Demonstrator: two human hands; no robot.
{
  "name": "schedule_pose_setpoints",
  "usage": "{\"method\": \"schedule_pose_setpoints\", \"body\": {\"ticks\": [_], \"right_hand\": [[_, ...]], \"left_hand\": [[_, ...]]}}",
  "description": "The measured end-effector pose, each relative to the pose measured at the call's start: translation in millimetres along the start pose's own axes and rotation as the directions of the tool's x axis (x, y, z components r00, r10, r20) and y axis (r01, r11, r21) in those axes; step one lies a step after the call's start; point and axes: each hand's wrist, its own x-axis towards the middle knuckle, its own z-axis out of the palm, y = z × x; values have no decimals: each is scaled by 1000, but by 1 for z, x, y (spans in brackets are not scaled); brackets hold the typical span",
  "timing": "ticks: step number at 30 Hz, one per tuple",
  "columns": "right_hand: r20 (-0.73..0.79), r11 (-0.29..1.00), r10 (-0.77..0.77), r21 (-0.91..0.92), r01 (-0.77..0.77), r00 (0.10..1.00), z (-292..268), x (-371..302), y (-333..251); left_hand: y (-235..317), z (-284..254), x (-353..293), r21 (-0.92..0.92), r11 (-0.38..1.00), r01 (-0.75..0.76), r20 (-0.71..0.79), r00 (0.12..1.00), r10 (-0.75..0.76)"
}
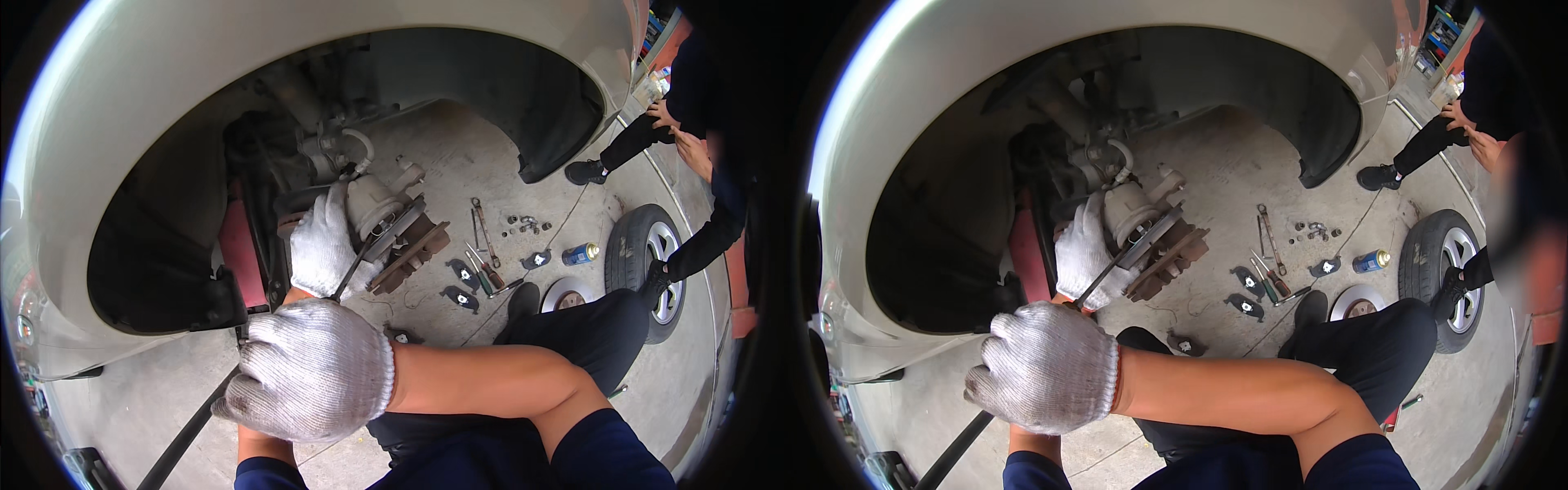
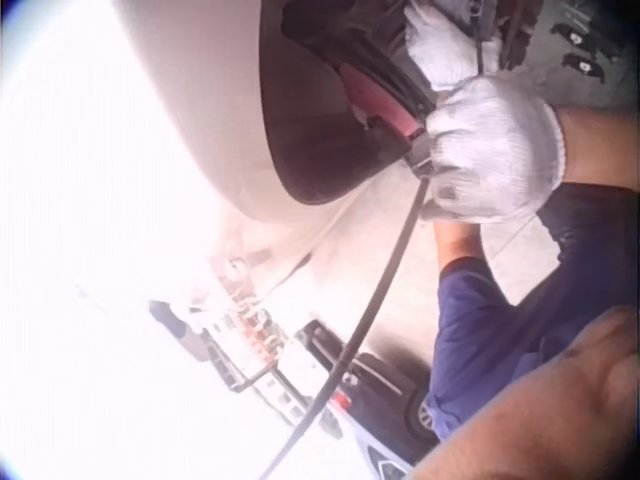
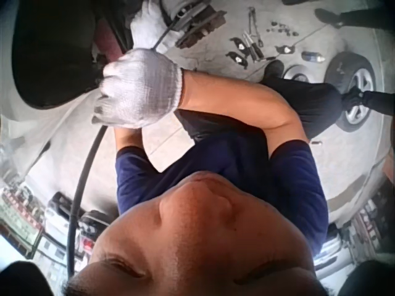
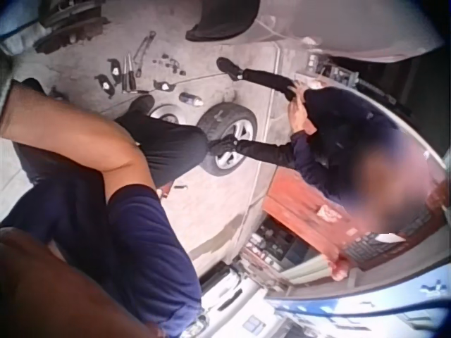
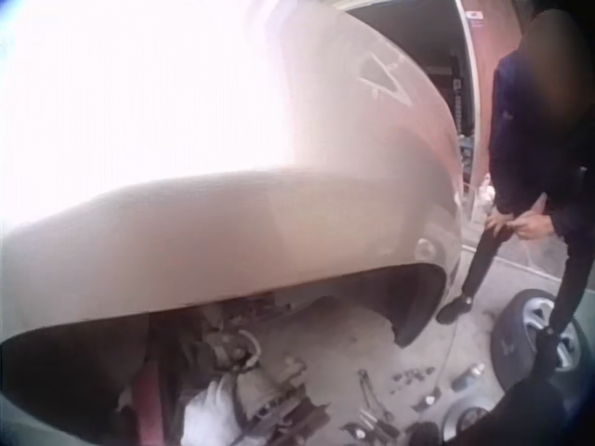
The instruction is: The person removes the brake caliper from the rotor, then uses a screwdriver to compress the caliper piston. Afterward, they install new brake pads into the caliper and reattach the caliper to the rotor.
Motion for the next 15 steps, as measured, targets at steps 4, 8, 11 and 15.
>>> {"method": "schedule_pose_setpoints", "body": {"ticks": [4, 8, 11, 15], "right_hand": [[-82, 996, -8, 92, 16, 997, -15, 4, 7], [-234, 997, 31, 75, -13, 972, -27, 23, 23], [-327, 998, 68, 28, -62, 942, -33, 37, 33], [-399, 993, 103, -14, -118, 911, -38, 48, 43]], "left_hand": [[2, 2, -2, 68, 997, 39, -22, 999, -38], [-2, -3, -10, 45, 999, 12, -50, 999, -10], [-4, 4, -16, 7, 1000, -11, -68, 998, 12], [-6, 6, -10, 35, 999, -27, -76, 997, 30]]}}
